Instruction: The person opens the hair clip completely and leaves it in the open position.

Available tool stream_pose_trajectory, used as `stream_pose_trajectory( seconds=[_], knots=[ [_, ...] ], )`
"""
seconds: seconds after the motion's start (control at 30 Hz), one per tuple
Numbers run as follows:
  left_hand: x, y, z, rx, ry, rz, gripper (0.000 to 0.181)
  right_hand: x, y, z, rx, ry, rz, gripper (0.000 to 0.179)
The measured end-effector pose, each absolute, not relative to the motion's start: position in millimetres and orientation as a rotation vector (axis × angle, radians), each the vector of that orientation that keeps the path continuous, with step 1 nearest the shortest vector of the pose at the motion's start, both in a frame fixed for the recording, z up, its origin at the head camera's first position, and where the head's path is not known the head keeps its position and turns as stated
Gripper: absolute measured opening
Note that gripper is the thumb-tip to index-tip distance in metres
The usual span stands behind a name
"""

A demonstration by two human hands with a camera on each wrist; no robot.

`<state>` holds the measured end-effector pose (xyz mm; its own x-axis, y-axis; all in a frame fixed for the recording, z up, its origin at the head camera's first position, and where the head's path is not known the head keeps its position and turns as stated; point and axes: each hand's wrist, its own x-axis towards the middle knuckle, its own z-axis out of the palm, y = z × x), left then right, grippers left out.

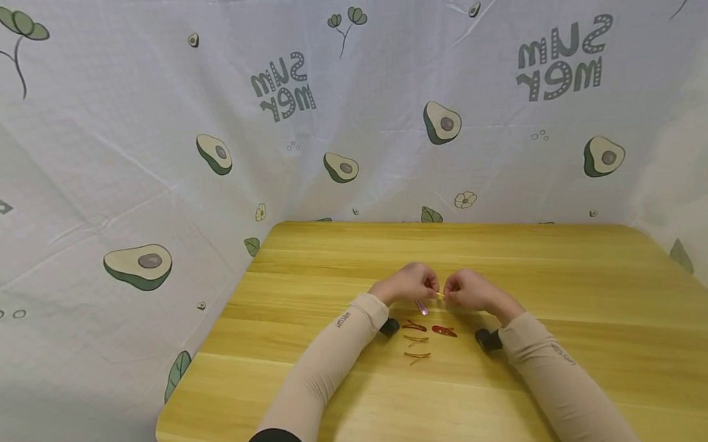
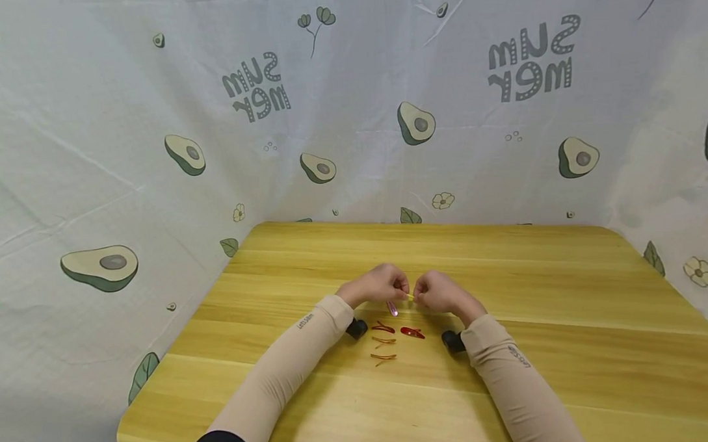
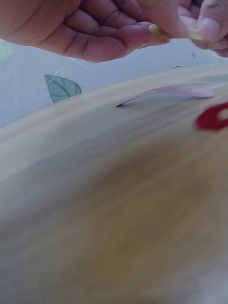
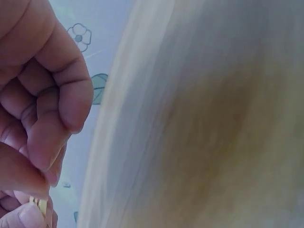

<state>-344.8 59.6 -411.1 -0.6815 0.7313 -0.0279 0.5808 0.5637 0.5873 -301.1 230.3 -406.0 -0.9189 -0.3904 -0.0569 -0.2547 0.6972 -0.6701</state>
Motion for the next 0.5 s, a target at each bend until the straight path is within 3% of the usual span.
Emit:
stream_pose_trajectory(
  seconds=[0.5],
  knots=[
    [-339.6, 61.4, -406.6, 1.131, 2.644, 0.698, 0.009, -295.0, 229.1, -401.9, -0.519, 2.766, -1.001, 0.007]
  ],
)
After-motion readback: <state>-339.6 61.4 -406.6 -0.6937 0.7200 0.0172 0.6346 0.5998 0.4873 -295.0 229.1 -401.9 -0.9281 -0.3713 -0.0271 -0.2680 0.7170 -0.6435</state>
